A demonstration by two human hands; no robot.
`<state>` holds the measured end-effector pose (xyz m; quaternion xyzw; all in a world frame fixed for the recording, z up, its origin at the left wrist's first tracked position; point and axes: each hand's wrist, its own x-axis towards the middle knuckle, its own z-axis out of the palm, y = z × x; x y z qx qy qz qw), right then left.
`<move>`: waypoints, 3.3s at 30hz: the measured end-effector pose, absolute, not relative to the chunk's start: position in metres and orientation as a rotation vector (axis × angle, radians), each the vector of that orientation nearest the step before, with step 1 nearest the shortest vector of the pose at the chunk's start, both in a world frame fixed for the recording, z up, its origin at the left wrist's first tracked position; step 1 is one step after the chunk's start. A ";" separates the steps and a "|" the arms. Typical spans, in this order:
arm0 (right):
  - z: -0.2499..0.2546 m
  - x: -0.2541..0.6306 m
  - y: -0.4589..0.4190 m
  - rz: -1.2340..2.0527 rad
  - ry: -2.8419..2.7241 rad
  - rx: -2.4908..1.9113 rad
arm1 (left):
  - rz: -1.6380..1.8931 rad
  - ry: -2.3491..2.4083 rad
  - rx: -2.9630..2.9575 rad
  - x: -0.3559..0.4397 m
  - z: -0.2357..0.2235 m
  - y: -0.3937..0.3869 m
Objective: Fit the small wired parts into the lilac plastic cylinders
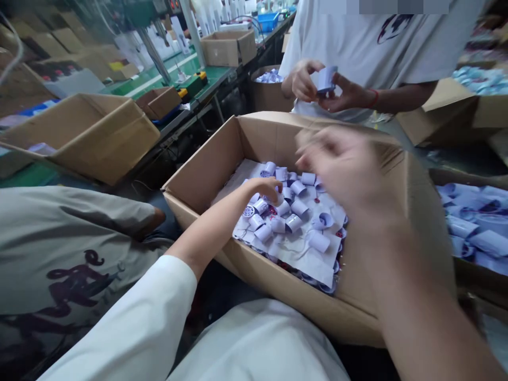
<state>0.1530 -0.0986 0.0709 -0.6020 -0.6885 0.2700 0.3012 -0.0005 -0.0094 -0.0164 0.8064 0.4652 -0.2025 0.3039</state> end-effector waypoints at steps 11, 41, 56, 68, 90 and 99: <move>-0.055 0.123 -0.093 0.801 -2.685 -2.039 | -0.379 1.509 2.274 -0.025 0.009 0.004; -0.112 0.050 -0.090 0.741 -2.552 -2.043 | -0.225 1.321 2.308 -0.010 0.008 -0.013; -0.033 0.117 -0.079 1.172 -1.702 -1.894 | 0.031 1.372 2.164 -0.021 0.019 -0.001; -0.001 0.170 -0.101 1.506 -0.563 -1.240 | 0.158 0.940 1.680 -0.036 0.034 -0.016; 0.002 0.178 -0.105 1.769 -0.841 -0.895 | -0.162 0.919 2.067 -0.015 0.027 -0.028; -0.006 0.180 -0.097 1.316 -1.010 -1.360 | -0.128 0.949 2.203 -0.019 0.027 -0.025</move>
